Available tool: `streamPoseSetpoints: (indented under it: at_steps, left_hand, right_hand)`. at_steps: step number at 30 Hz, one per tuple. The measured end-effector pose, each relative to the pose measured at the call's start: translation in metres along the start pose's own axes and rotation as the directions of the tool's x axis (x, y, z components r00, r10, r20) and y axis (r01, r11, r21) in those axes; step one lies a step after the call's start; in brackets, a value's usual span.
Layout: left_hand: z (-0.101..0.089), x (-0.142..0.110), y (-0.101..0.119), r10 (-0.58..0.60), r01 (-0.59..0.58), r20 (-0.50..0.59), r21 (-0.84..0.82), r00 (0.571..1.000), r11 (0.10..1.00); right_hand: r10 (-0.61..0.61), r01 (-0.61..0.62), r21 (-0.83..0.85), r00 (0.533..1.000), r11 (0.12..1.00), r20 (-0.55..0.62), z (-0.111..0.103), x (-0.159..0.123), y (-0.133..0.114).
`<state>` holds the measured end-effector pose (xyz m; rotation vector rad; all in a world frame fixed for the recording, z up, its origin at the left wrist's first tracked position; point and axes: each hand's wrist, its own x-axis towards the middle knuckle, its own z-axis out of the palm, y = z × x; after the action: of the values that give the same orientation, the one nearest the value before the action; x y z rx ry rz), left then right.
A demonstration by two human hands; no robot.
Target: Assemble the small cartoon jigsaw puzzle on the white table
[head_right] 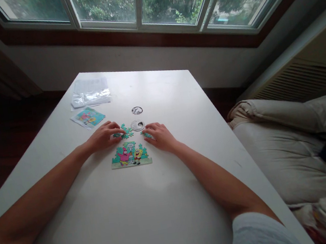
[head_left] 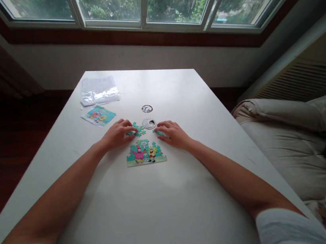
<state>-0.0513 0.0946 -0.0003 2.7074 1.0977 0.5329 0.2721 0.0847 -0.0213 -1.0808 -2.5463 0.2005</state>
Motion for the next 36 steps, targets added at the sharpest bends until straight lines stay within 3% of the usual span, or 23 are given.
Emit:
streamPoseSetpoints:
  at_steps: [8, 17, 23, 29, 34, 36]
  left_hand:
    - [0.004, 0.0, -0.004, -0.036, 0.033, -0.015, -0.13, 0.999, 0.991]
    - [0.006, 0.001, -0.001, -0.047, 0.045, -0.008, -0.128, 0.999, 0.991]
    - [0.007, 0.002, 0.004, -0.116, 0.104, -0.041, -0.23, 0.992, 0.968]
    - [0.014, 0.006, 0.017, -0.279, 0.223, -0.053, -0.468, 0.959, 0.855]
    - [0.023, 0.012, 0.045, -0.394, 0.205, -0.078, -0.753, 0.916, 0.625]
    - [0.025, 0.013, 0.058, -0.408, 0.2, -0.074, -0.784, 0.91, 0.587]
  right_hand:
    - [0.005, -0.005, 0.007, 1.0, 1.0, 0.003, 0.0, 0.001, -0.001]
    - [0.01, -0.01, 0.007, 1.0, 1.0, 0.01, -0.002, 0.001, -0.003]
    - [0.008, -0.008, 0.017, 1.0, 1.0, 0.011, -0.003, 0.001, -0.003]
    - [0.032, -0.024, 0.135, 0.998, 0.991, -0.062, -0.004, 0.003, -0.007]
    - [0.035, 0.014, 0.27, 0.983, 0.963, -0.178, -0.013, 0.006, -0.026]
    - [0.065, -0.003, 0.329, 0.982, 0.944, -0.176, -0.016, 0.006, -0.036]
